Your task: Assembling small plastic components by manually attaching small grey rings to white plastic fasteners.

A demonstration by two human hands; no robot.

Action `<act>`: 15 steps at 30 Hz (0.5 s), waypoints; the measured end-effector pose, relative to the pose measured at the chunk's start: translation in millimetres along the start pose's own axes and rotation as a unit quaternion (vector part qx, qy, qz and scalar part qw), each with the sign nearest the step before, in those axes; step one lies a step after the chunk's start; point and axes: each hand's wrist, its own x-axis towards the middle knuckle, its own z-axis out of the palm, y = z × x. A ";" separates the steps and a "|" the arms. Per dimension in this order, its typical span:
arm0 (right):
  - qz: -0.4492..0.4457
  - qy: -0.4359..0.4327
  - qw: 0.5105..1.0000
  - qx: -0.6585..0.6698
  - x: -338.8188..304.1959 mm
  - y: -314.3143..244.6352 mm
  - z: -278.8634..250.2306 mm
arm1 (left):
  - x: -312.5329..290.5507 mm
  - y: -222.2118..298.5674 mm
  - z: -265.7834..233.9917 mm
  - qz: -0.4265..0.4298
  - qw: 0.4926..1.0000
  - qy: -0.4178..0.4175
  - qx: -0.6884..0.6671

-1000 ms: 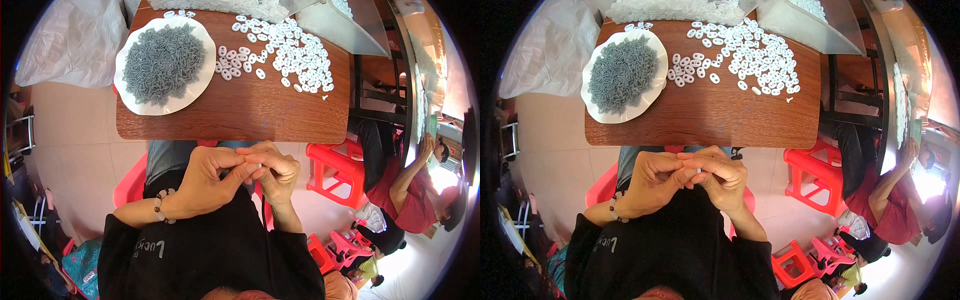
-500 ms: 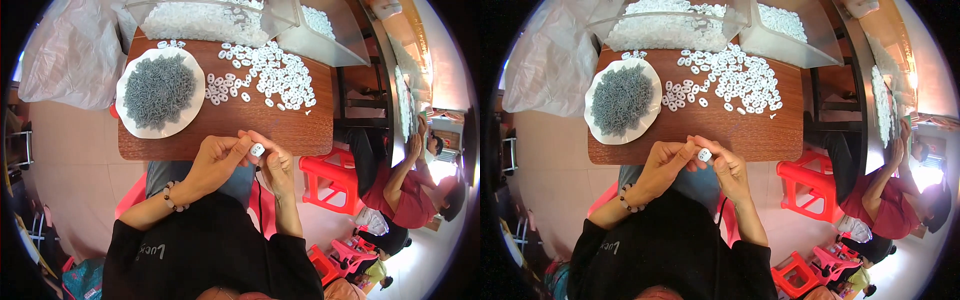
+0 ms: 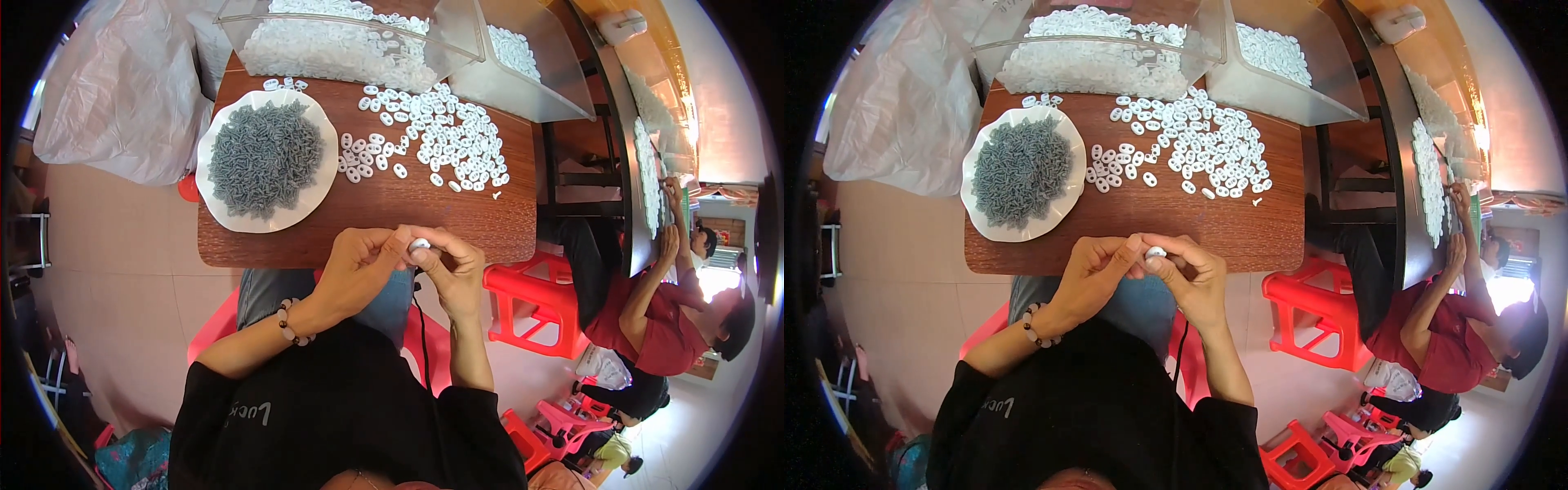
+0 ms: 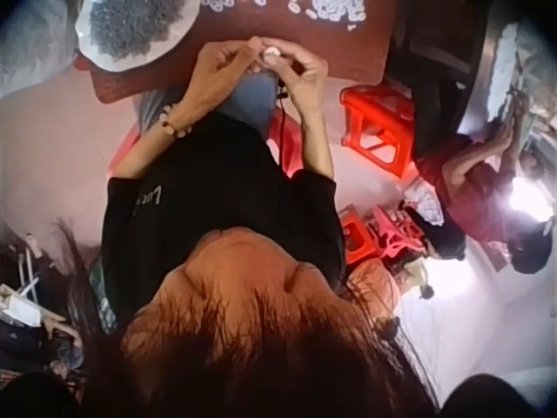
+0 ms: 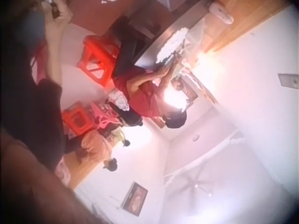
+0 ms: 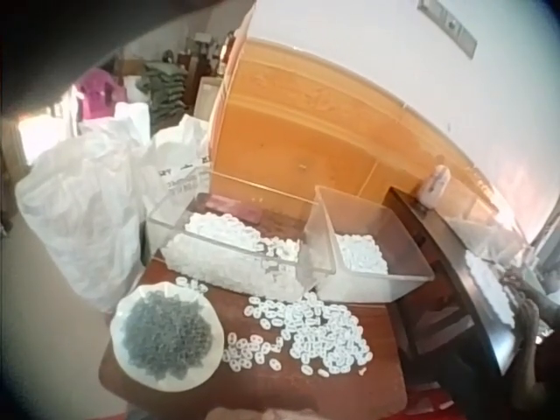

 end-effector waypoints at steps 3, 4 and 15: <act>-0.032 0.075 0.982 -0.172 4.2 -13.8 5.8 | -1.6 5.6 -1.6 -0.025 0.999 -0.024 0.016; -0.080 0.077 0.963 -0.246 10.0 -17.1 4.1 | -2.6 7.4 0.9 -0.022 0.999 -0.001 -0.032; -0.293 0.264 0.695 -0.601 193.5 -145.1 -118.7 | -14.7 -3.0 -22.5 -0.066 0.998 0.007 -0.021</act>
